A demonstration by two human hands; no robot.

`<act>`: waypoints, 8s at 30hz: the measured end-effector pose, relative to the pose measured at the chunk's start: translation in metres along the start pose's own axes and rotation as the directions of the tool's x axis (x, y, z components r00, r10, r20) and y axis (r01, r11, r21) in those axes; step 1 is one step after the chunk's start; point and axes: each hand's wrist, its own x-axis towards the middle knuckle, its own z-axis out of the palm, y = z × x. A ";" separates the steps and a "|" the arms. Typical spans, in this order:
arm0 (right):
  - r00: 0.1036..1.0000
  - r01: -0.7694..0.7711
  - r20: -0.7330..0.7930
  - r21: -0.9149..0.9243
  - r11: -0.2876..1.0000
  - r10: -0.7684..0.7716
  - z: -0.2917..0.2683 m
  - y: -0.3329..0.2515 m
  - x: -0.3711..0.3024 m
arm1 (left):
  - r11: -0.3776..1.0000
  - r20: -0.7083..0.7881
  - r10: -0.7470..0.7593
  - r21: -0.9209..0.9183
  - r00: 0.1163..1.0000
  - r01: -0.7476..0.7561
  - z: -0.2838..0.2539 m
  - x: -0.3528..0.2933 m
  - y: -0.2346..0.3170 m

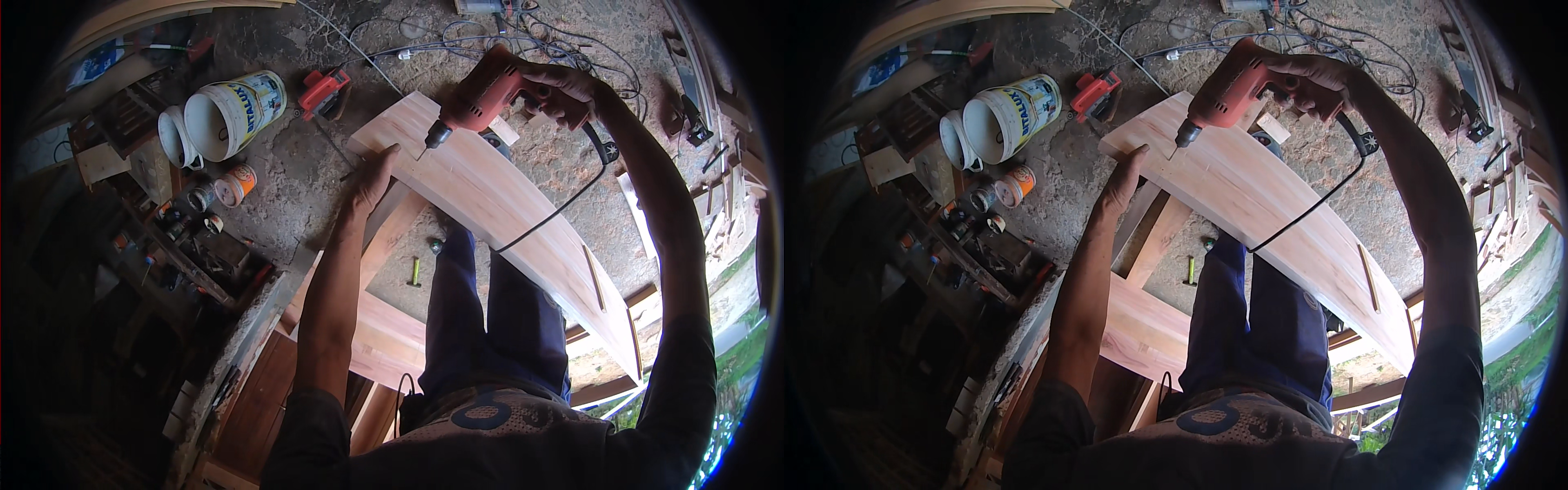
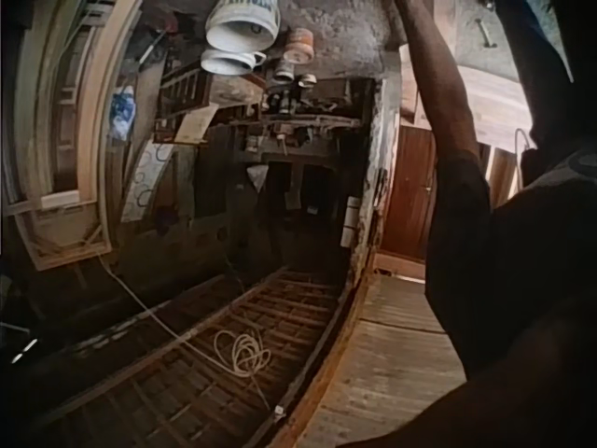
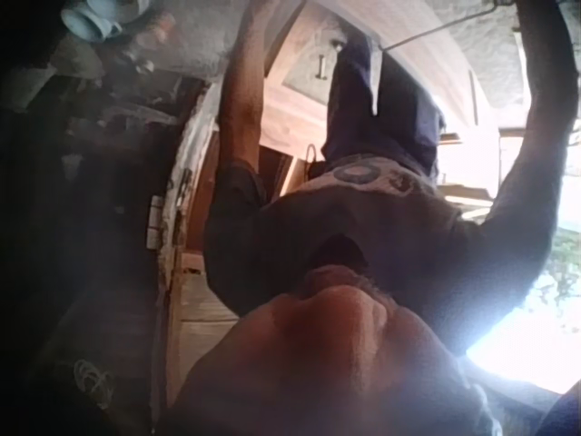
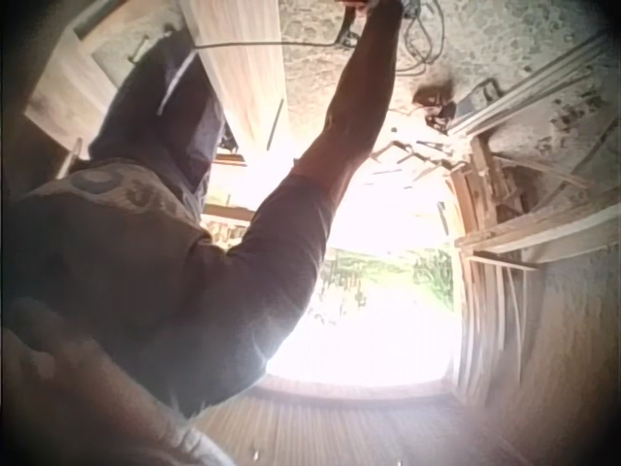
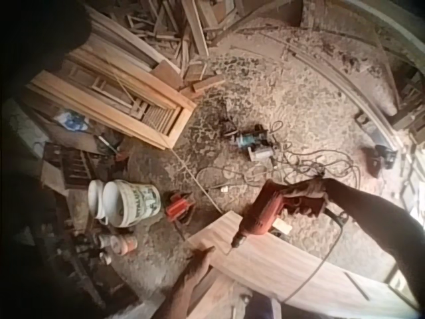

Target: The person marks a wooden frame with a pencil, then uses a power drill to create pilot holes in the wood. They subsequently insert nails into the holes and hammer them flush with the surface to join the wooden pieces together.

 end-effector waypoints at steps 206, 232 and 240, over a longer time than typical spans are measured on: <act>0.917 -0.065 -0.146 -0.973 -0.222 0.372 1.099 0.432 0.507 | 0.017 0.005 -0.992 -0.984 -0.126 -0.177 -0.242 -0.465 -0.872; 0.909 0.126 0.131 -0.991 0.039 0.395 1.166 0.337 0.412 | -0.094 0.118 -0.971 -0.988 -0.209 -0.120 -0.247 -0.459 -0.870; 0.829 0.253 0.244 -0.966 0.053 0.504 1.217 0.379 0.397 | -0.214 0.433 -0.868 -0.766 -0.241 -0.606 -0.302 -0.439 -0.821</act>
